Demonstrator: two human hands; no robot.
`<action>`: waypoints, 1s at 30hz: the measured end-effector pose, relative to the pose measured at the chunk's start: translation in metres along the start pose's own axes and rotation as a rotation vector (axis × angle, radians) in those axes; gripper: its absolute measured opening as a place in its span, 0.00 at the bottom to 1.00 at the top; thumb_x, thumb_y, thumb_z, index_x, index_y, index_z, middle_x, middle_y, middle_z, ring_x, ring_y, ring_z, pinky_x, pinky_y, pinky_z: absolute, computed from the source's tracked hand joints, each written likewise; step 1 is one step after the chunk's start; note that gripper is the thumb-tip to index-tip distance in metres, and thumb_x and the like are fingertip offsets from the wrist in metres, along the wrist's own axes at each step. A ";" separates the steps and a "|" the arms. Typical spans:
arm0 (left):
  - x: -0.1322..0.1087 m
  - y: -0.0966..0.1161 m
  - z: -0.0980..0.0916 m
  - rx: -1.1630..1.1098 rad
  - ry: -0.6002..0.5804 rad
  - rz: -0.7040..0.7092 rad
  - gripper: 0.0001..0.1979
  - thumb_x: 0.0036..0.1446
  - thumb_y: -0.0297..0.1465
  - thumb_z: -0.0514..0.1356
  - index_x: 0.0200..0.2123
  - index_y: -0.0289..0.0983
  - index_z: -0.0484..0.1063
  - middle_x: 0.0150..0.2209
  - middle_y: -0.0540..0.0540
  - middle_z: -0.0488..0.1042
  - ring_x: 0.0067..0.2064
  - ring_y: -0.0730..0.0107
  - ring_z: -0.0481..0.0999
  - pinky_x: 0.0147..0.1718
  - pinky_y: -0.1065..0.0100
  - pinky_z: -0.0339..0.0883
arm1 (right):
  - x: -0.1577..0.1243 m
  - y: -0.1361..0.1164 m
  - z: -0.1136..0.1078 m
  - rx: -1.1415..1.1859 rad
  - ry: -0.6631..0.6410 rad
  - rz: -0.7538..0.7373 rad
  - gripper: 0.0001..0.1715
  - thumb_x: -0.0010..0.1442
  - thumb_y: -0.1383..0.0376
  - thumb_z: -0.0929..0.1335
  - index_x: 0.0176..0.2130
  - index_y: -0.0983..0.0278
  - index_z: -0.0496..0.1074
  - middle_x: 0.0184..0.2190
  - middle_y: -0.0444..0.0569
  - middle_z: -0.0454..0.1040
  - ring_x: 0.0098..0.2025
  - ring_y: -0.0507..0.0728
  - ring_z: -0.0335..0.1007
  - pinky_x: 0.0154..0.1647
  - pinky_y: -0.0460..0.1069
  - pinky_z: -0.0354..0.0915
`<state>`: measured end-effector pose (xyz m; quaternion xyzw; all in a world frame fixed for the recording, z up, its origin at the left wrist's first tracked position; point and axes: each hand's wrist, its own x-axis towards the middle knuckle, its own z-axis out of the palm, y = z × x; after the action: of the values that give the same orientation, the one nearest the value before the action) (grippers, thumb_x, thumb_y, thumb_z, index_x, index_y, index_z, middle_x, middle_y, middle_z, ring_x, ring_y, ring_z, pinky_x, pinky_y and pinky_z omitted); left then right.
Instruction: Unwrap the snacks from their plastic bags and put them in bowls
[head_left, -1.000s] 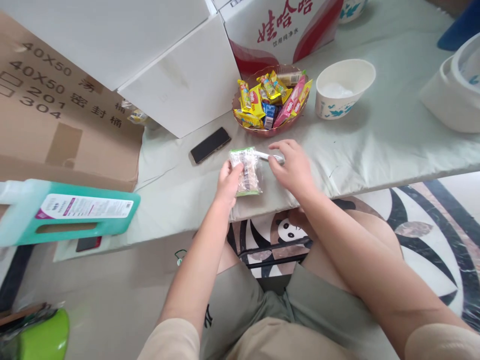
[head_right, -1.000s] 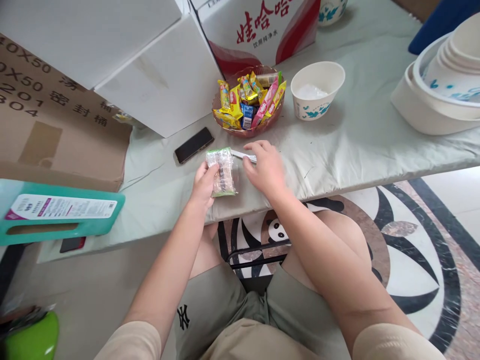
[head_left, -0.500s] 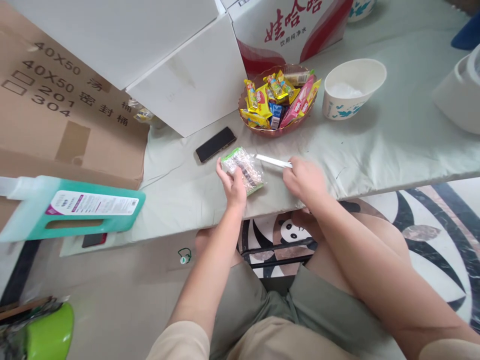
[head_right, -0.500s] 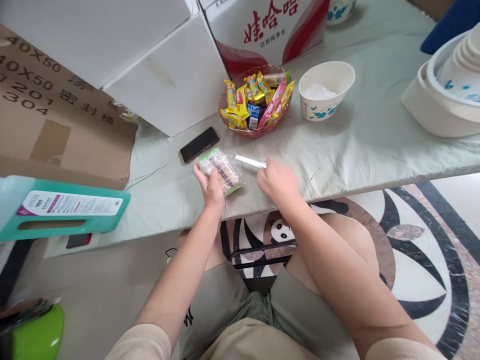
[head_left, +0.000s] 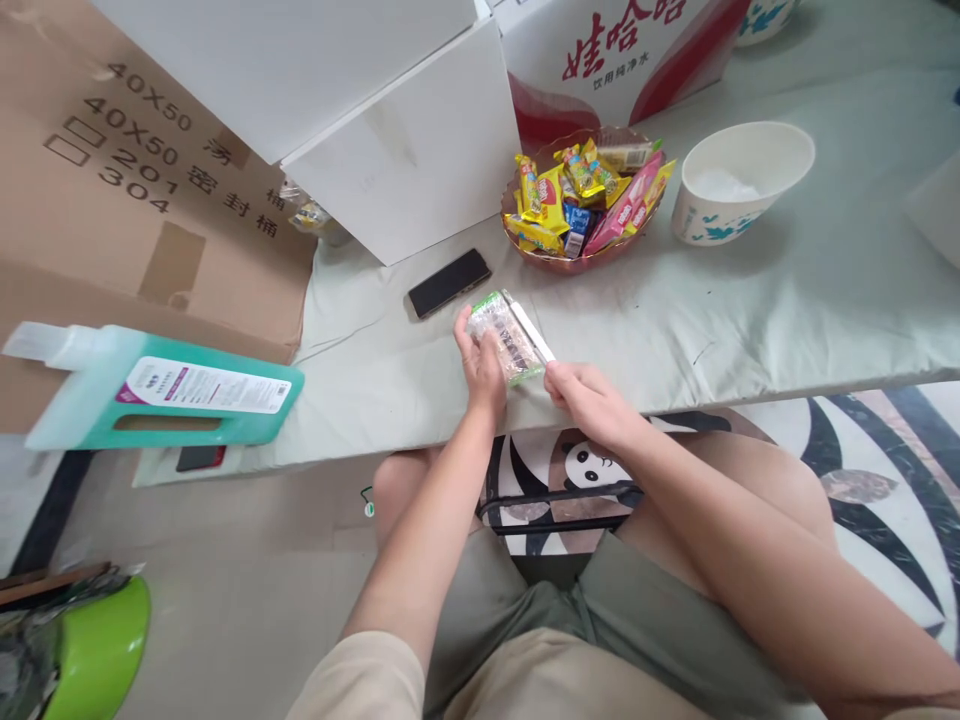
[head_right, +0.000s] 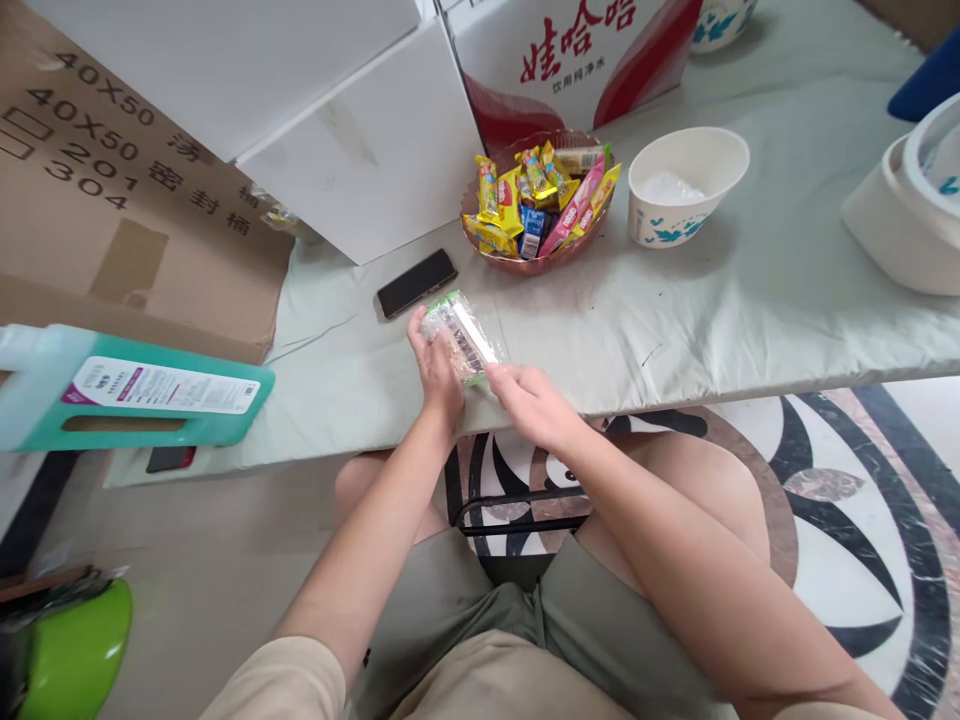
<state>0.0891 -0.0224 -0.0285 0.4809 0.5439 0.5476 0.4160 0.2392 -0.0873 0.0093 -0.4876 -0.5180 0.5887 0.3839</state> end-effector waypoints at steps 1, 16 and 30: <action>-0.001 0.002 0.000 0.015 0.006 0.002 0.30 0.65 0.49 0.55 0.65 0.45 0.56 0.56 0.41 0.73 0.52 0.62 0.77 0.52 0.63 0.70 | 0.000 0.000 0.003 -0.017 -0.004 0.005 0.34 0.66 0.39 0.56 0.22 0.59 0.52 0.20 0.40 0.52 0.25 0.51 0.48 0.28 0.49 0.48; 0.008 -0.010 -0.002 0.024 0.171 -0.049 0.28 0.68 0.42 0.52 0.68 0.48 0.52 0.59 0.42 0.71 0.56 0.67 0.74 0.57 0.64 0.66 | 0.001 -0.017 0.001 -0.474 -0.114 0.237 0.30 0.68 0.48 0.56 0.21 0.60 0.58 0.20 0.48 0.65 0.24 0.55 0.61 0.28 0.50 0.55; 0.020 -0.009 -0.002 -0.047 0.250 -0.074 0.27 0.67 0.43 0.51 0.67 0.49 0.50 0.62 0.43 0.68 0.56 0.68 0.75 0.54 0.65 0.69 | -0.006 -0.017 -0.053 -0.660 0.187 0.207 0.22 0.65 0.50 0.58 0.26 0.60 0.63 0.21 0.47 0.65 0.25 0.56 0.60 0.26 0.50 0.50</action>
<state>0.0831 -0.0027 -0.0363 0.3786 0.5957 0.6002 0.3763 0.2909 -0.0778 0.0282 -0.6869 -0.5907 0.3784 0.1899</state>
